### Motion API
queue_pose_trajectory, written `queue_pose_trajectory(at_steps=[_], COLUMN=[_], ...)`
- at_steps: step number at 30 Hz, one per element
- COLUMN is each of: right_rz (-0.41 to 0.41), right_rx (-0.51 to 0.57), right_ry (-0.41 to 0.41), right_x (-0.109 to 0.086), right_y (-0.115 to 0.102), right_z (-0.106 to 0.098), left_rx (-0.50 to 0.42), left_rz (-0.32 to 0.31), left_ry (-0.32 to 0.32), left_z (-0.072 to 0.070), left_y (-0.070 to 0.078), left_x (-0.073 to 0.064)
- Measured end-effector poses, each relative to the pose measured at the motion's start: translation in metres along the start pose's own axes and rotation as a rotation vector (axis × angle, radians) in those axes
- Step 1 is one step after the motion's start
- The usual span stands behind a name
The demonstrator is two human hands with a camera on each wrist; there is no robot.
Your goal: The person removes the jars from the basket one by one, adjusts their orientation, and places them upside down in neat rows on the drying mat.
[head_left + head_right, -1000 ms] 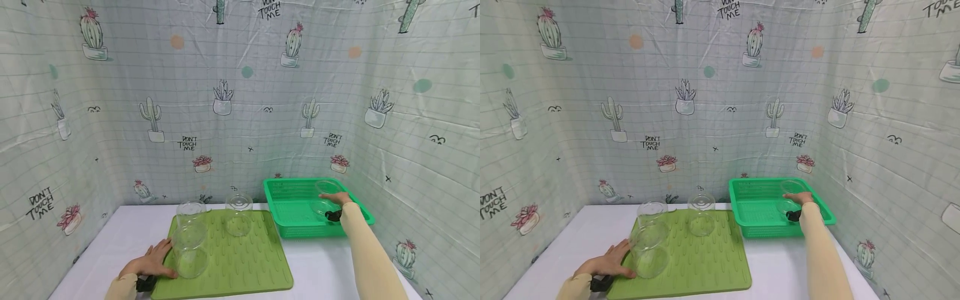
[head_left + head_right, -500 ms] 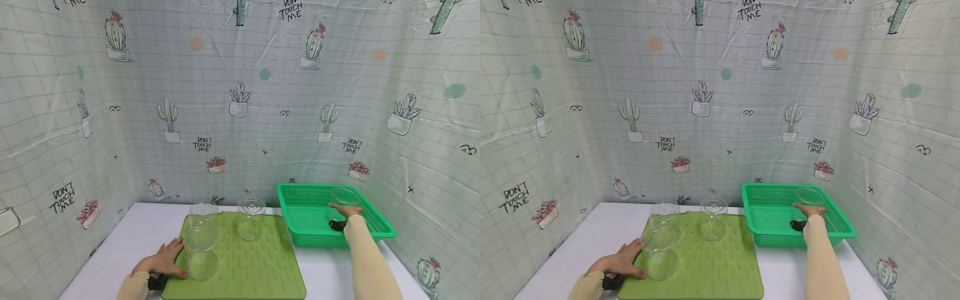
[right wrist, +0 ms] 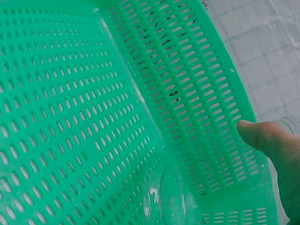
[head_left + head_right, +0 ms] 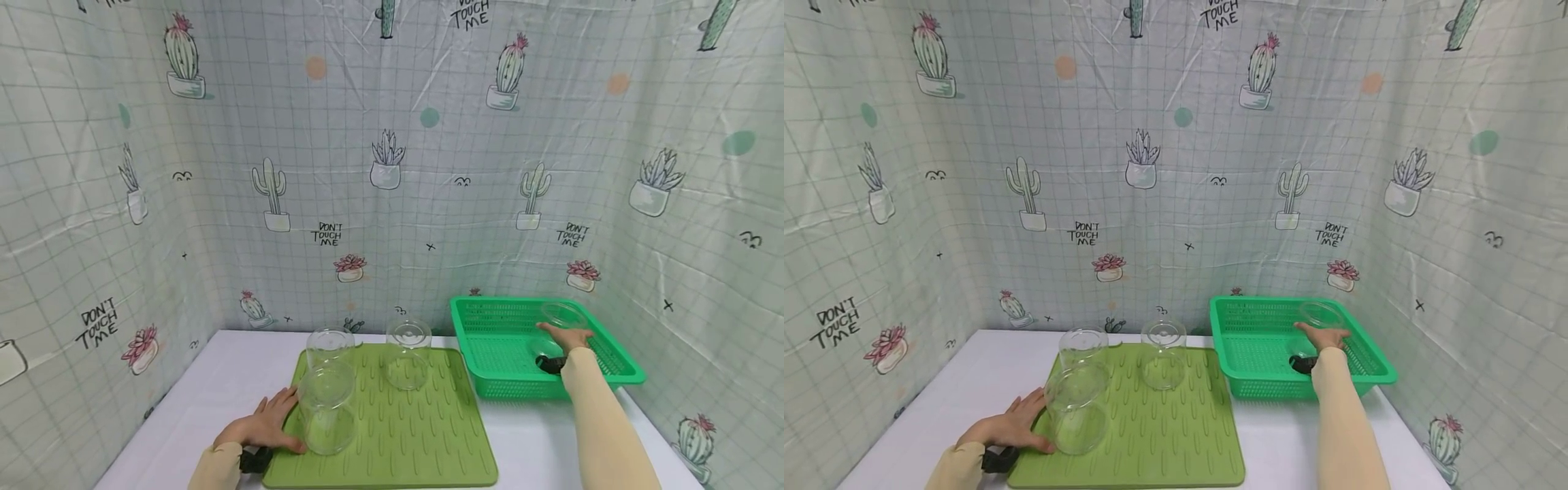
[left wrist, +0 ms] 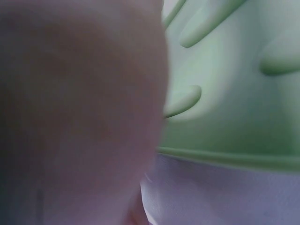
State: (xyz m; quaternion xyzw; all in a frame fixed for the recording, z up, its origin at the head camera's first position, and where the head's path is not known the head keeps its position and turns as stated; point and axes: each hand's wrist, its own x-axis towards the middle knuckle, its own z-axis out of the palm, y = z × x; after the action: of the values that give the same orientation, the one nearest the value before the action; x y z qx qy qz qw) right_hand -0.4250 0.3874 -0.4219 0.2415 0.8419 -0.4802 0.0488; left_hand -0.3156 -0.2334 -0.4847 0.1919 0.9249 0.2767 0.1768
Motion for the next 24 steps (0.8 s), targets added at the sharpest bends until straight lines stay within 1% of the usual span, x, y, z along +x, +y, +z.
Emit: queue_pose_trajectory(at_steps=[4,6,11,13,18,24], right_rz=[-0.010,-0.014,-0.048,-0.057,-0.098,-0.218], right_rx=[-0.019,0.000,0.069,0.076,0.023,-0.044], right_ry=[-0.007,-0.002,0.003,-0.001,-0.007,-0.024], right_x=[0.000,0.000,-0.002,-0.004,-0.008,-0.013], right_y=[0.001,0.001,-0.001,-0.003,-0.005,-0.010], right_z=[-0.002,-0.002,-0.004,-0.005,-0.010,-0.013], left_rx=[0.022,0.040,0.060,0.061,0.061,0.040], left_rz=[0.010,0.016,0.012,0.009,0.010,0.013], left_ry=[-0.004,0.006,0.013,0.011,0.002,-0.013], left_z=[-0.002,-0.002,-0.002,-0.002,-0.003,-0.003], left_y=[0.008,0.010,0.010,0.009,0.008,0.007], left_x=[-0.005,-0.007,-0.007,-0.006,-0.005,-0.006])
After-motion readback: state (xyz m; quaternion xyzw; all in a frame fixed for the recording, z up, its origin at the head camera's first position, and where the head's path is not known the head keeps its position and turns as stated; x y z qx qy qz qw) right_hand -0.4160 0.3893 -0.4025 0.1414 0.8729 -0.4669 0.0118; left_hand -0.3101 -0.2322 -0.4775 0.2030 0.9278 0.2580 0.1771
